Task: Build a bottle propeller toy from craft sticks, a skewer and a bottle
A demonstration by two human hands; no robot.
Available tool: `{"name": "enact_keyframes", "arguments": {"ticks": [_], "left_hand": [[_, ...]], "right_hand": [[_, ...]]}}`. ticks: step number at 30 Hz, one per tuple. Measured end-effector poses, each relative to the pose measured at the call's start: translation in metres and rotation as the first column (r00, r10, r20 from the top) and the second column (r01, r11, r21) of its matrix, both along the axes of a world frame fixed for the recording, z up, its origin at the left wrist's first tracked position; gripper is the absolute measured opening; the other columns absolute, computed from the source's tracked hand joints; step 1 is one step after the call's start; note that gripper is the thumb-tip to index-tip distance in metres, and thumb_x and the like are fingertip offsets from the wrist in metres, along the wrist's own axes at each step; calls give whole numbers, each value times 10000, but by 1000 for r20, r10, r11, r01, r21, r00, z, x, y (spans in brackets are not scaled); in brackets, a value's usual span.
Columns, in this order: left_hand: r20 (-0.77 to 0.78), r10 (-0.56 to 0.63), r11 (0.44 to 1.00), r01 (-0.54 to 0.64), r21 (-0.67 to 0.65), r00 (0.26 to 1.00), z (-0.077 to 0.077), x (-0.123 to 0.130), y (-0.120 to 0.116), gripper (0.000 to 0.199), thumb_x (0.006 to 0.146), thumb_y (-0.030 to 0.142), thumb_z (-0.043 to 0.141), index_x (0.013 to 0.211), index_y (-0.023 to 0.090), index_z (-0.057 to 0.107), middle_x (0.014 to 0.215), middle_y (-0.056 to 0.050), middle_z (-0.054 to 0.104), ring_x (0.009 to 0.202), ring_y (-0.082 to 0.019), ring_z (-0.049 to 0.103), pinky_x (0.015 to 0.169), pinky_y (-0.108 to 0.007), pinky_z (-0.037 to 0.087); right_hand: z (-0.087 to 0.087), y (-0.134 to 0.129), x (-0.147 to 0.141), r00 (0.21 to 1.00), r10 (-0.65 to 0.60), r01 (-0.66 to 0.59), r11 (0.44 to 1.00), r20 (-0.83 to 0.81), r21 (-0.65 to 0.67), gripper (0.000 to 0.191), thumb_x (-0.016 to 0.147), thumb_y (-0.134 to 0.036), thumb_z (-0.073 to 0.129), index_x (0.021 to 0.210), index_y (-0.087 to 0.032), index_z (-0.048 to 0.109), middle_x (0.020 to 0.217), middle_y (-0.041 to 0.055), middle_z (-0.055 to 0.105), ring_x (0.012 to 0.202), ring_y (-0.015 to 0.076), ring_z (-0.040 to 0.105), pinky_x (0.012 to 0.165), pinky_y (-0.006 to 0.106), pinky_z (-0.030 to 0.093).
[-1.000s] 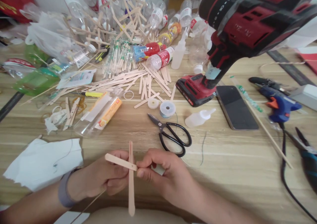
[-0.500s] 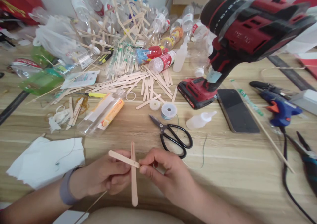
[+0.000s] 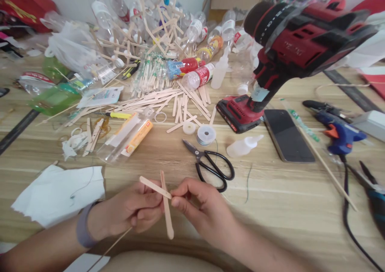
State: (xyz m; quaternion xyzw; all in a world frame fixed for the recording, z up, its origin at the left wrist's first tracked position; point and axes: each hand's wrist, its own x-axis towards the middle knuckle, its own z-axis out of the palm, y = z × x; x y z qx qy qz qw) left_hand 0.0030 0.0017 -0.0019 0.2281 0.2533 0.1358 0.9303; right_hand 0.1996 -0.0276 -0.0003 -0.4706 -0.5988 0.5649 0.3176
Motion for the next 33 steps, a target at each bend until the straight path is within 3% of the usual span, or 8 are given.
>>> {"name": "enact_keyframes", "arguments": {"ticks": [6,10,19,33], "left_hand": [[0,32,999,-32,-28,999,2,-2,1,272,864,395,605,826,128,640,454,87,394,336,-39,243,344,-194,152],[-7,40,999,-40,-29,999,3,-2,2,222,847,360,628,823,139,632,437,98,388,321,-38,214,329,-190,144],[-90,21,999,-23,-27,996,9,1,0,273,811,418,663,770,158,593,420,100,414,309,-29,175,320,-203,95],[-214,7,996,12,89,977,10,0,2,345,811,498,631,798,155,594,484,76,440,384,-50,257,364,-202,143]], "right_hand": [[-2,2,1,991,-126,118,982,50,148,270,911,-419,559,1027,-216,692,730,25,659,657,152,601,581,241,484],[-4,5,2,994,-99,85,956,36,280,277,942,-378,523,1074,-252,733,660,12,611,611,140,566,553,241,461],[3,8,1,991,-50,57,997,-121,50,189,891,-356,613,942,-264,769,694,10,634,645,134,568,567,234,457],[2,5,1,991,-84,84,996,-100,0,209,876,-394,624,916,-247,768,684,7,593,636,130,548,563,231,441]]}}
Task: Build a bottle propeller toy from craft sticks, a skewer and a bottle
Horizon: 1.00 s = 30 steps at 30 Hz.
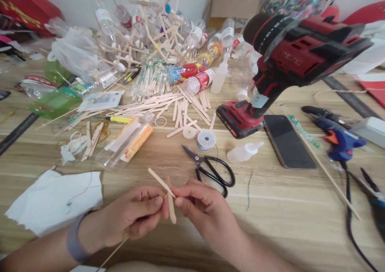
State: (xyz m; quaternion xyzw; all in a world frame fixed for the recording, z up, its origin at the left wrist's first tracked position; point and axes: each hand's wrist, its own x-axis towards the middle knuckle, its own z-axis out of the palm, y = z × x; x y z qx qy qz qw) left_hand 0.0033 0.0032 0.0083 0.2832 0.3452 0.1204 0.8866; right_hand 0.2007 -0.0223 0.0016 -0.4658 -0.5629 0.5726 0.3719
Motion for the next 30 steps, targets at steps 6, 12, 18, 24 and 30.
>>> {"name": "enact_keyframes", "arguments": {"ticks": [6,12,18,24,30], "left_hand": [[44,37,999,-37,-19,998,1,1,0,379,785,522,657,779,146,605,468,69,448,367,-43,271,369,-211,145],[67,44,998,-41,-44,997,1,1,0,368,781,492,679,887,144,627,493,69,478,361,-40,270,377,-213,152],[30,12,998,-10,-69,999,0,0,1,345,777,486,684,837,154,615,496,72,464,382,-42,268,361,-208,116],[-23,-18,999,17,-51,1000,0,0,2,393,752,528,687,837,151,616,489,68,480,372,-40,267,362,-217,112],[-64,-30,999,29,-17,998,2,1,3,427,739,558,680,828,146,617,479,73,475,363,-36,247,375,-228,105]], "right_hand": [[0,0,1,997,-70,68,994,22,90,170,884,-352,626,956,-296,768,657,-8,590,619,120,546,554,208,433],[1,2,8,987,-159,154,979,24,130,167,877,-292,640,989,-332,757,729,-5,640,651,119,574,571,195,452],[-1,1,9,990,-138,138,984,-8,116,127,859,-321,661,914,-298,773,674,-9,590,614,115,540,548,200,432],[1,-1,9,992,-122,117,987,38,111,130,870,-294,644,871,-257,768,653,-14,532,601,112,504,533,206,400],[2,-1,10,991,-101,89,987,85,137,132,879,-252,622,883,-252,754,652,-21,523,592,108,498,543,207,401]]}}
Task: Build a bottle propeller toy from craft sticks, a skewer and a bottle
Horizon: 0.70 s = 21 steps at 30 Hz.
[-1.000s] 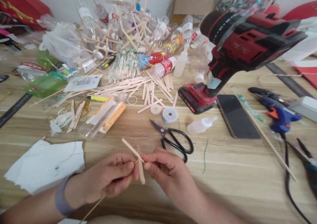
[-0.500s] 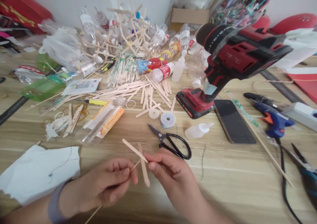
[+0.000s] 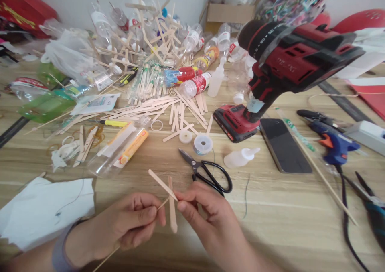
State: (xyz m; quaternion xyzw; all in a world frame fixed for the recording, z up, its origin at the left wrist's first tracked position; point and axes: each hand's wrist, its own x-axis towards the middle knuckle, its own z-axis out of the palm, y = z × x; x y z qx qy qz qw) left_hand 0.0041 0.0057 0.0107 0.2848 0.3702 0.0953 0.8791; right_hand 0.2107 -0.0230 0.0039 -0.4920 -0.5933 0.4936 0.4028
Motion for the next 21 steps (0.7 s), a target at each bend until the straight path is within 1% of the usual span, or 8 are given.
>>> {"name": "enact_keyframes", "arguments": {"ticks": [4,12,21], "left_hand": [[-25,-2,1000,2,11,1000,2,1,1,425,743,559,674,830,147,617,482,71,480,369,-36,244,384,-231,98],[-2,11,1000,-11,7,1000,3,2,1,432,729,569,686,805,148,617,472,70,484,350,-32,231,373,-227,94],[19,24,1000,-24,4,1000,-2,2,1,427,732,557,689,819,146,615,469,70,491,353,-39,239,370,-220,105]], "right_hand": [[1,0,0,999,0,0,1000,34,-11,137,882,-255,614,869,-240,750,646,-23,516,576,107,493,547,215,407],[-1,-2,1,999,-12,12,1000,51,3,144,888,-285,611,882,-241,748,641,-22,516,580,111,498,532,208,400],[1,-1,-2,995,-37,38,999,90,-9,239,887,-402,600,861,-221,753,621,-12,533,543,112,487,506,208,416]]}}
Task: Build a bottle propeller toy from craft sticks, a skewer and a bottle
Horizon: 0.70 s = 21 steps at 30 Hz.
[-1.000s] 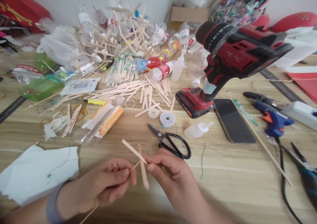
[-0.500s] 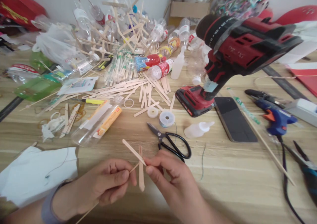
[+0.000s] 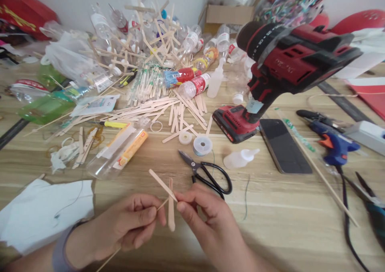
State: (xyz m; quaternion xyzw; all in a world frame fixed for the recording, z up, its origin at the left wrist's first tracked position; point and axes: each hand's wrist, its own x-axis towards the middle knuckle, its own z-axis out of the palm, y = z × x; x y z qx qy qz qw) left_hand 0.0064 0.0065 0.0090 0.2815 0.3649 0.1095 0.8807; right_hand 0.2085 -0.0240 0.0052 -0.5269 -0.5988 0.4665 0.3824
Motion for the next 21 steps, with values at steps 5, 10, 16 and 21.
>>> {"name": "enact_keyframes", "arguments": {"ticks": [5,10,16,21], "left_hand": [[21,4,1000,-3,-16,1000,-1,0,0,405,744,535,689,833,145,622,471,66,503,347,-37,253,363,-219,109],[28,-1,999,2,-41,1000,-3,-2,-1,398,751,522,689,839,138,626,467,64,509,342,-35,257,362,-226,100],[34,-19,998,21,-59,999,-2,-2,-1,409,740,536,692,826,144,613,468,60,514,337,-37,262,360,-229,99],[19,8,999,-7,-52,1000,0,0,-1,385,752,515,691,818,148,596,462,77,467,354,-35,234,360,-215,100]], "right_hand": [[0,1,-1,1000,-13,13,1000,-9,16,205,877,-380,618,851,-230,756,613,-12,543,535,115,486,524,218,436],[-2,0,0,999,-6,8,999,-37,39,161,881,-340,624,894,-249,757,632,-14,555,558,117,512,564,229,456],[-1,3,1,999,32,-30,998,-18,61,197,887,-364,614,857,-242,765,609,-9,550,564,128,516,557,239,457],[-3,3,0,999,-2,3,999,-32,34,255,884,-425,604,881,-225,763,627,-1,557,569,126,526,529,232,448]]}}
